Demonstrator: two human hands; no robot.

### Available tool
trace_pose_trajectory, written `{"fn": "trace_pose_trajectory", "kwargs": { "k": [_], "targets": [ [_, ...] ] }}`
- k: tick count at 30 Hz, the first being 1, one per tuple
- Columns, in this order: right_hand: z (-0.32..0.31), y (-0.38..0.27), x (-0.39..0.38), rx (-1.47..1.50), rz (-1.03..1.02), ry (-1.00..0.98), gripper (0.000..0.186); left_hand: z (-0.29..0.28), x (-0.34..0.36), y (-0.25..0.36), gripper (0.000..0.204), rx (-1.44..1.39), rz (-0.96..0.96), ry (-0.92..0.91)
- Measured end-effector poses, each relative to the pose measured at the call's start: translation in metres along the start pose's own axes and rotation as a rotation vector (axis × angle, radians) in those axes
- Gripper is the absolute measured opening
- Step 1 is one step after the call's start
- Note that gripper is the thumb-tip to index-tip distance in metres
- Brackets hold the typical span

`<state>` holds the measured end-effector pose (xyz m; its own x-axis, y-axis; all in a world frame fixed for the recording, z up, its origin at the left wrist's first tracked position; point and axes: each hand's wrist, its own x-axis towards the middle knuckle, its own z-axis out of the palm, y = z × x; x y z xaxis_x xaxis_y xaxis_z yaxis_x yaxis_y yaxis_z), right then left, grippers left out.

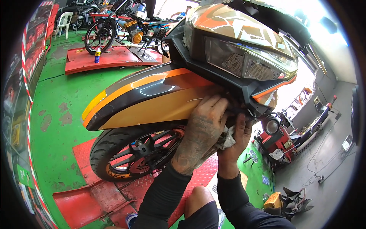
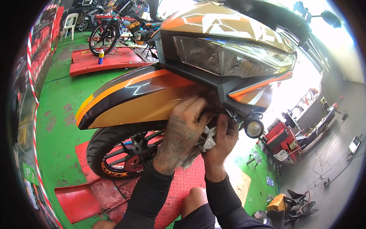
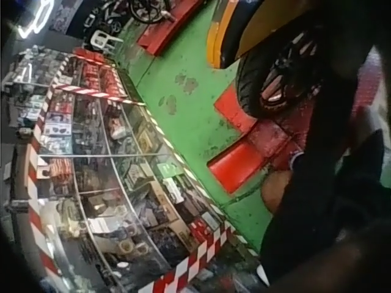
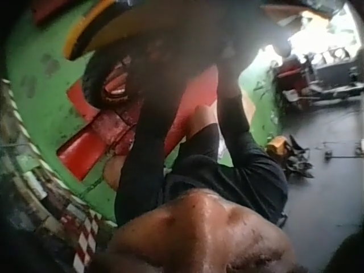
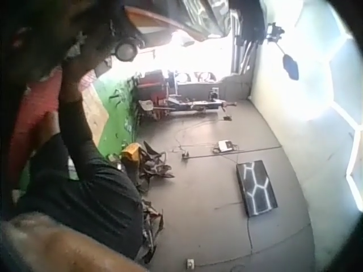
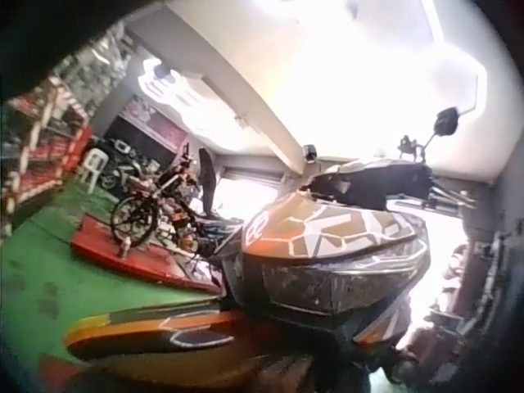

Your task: Using a screwdriver and cloth to remove and clean panels on a motorcycle.

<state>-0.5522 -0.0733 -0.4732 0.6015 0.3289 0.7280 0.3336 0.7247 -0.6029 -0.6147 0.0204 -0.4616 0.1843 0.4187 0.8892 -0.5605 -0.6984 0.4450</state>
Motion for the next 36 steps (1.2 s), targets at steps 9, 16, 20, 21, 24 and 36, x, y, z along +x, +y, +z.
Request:
{"fn": "trace_pose_trajectory", "kwargs": {
  "k": [9, 16, 20, 21, 24, 36],
  "targets": [
    [0.022, -0.003, 0.01, -0.014, 0.001, 0.076, 0.017, 0.005, 0.0, 0.001, 0.012, 0.073, 0.066, 0.033],
    [0.012, 0.005, 0.008, -0.071, -0.081, 0.031, 0.026, 0.005, 0.001, 0.0, 0.011, 0.041, 0.035, 0.037],
    [0.02, 0.007, 0.012, -0.11, -0.016, 0.045, 0.027, 0.001, 0.001, 0.0, 0.011, 0.043, -0.006, 0.031],
    [0.018, 0.005, 0.008, -0.179, -0.008, 0.058, 0.026, 0.0, -0.001, 0.001, 0.011, 0.044, -0.008, 0.028],
    [0.009, 0.008, 0.004, 0.038, -0.042, 0.031, 0.028, 0.0, 0.002, 0.003, 0.012, 0.027, 0.001, 0.01],
    [0.018, 0.004, 0.006, -0.082, -0.081, 0.08, 0.024, -0.002, -0.001, 0.004, 0.015, 0.051, -0.023, -0.023]
  ]
}}
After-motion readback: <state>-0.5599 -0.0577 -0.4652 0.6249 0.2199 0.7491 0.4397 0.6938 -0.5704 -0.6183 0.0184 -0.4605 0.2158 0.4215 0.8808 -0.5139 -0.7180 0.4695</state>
